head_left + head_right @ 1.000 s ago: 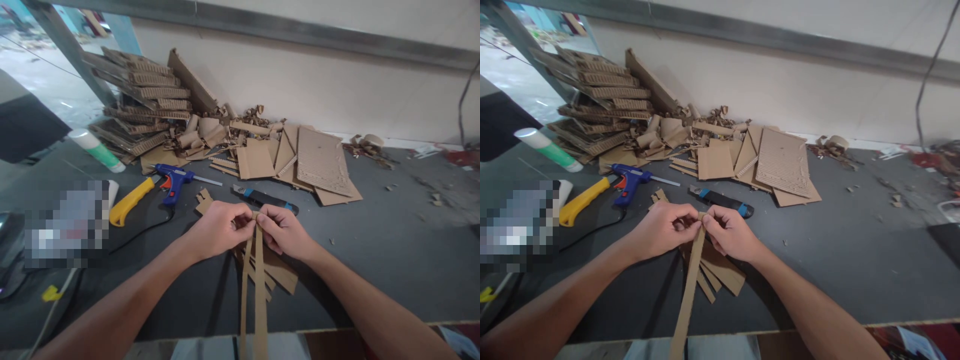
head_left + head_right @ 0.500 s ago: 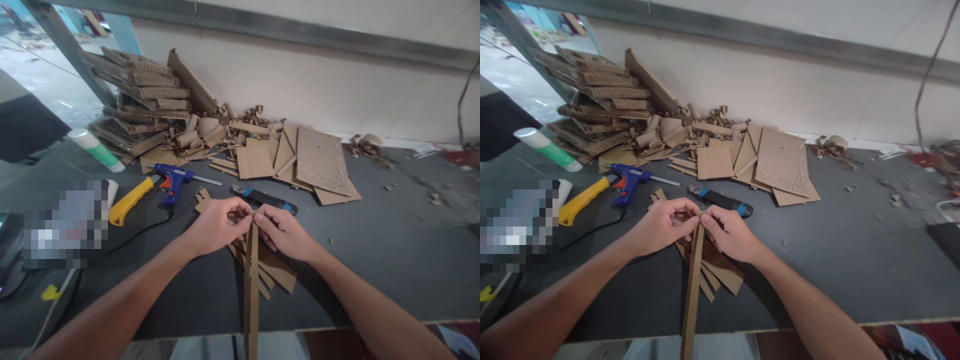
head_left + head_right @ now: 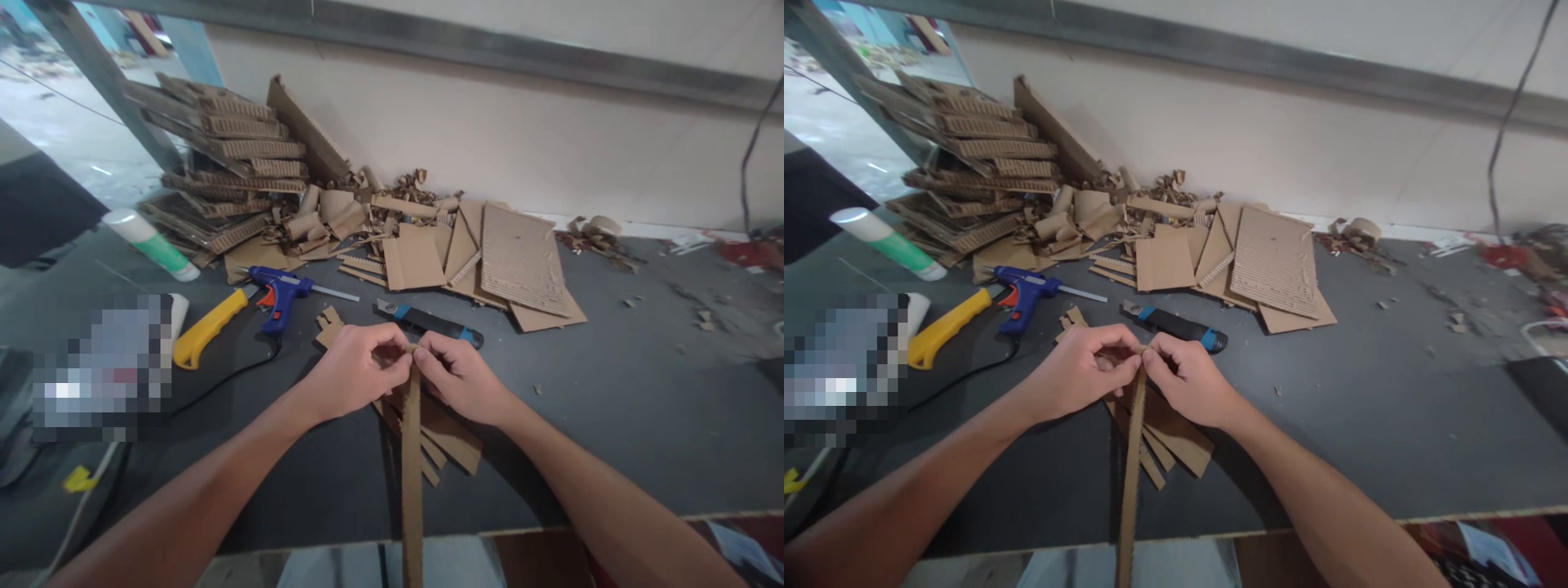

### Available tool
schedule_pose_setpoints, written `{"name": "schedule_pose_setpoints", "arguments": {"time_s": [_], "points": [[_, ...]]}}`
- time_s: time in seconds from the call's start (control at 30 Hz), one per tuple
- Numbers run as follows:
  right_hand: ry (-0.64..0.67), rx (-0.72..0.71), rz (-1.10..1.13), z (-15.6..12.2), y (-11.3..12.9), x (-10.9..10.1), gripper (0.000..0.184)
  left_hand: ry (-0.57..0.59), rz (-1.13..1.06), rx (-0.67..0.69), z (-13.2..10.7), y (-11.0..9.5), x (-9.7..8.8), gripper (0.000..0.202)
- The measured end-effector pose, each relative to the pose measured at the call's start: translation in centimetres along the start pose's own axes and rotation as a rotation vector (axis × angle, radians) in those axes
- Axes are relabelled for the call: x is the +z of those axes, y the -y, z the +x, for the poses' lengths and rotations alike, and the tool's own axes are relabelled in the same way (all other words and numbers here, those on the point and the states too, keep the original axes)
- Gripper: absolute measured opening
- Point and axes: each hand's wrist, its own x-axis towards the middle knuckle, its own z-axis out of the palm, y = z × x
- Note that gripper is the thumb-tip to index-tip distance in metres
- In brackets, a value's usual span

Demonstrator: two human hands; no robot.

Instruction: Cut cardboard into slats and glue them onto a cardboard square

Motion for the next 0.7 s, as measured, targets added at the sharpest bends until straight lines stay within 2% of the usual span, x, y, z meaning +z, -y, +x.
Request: {"name": "schedule_pose_setpoints", "arguments": {"time_s": [0.27, 0.5, 0.57, 0.7], "points": [[0.001, 0.024, 0.098, 0.1, -0.2, 0.1, 0.034, -0.094, 0.156, 0.106, -0.1, 0.3, 0.4, 0.014], [0.017, 0.060, 0.234, 0.3, -0.2, 0.2, 0.037, -0.226, 0.406, 0.283, -0.1, 0.9, 1.0, 0.013], [0.023, 0.064, 0.249, 0.3, -0.2, 0.2, 0.036, -0.221, 0.346, 0.281, -0.2, 0.9, 1.0, 0.012], [0.037, 0.053, 0.218, 0.2, -0.1, -0.1, 0.037, -0.177, 0.112, 0.168, -0.2, 0.8, 0.8, 0.014]]}}
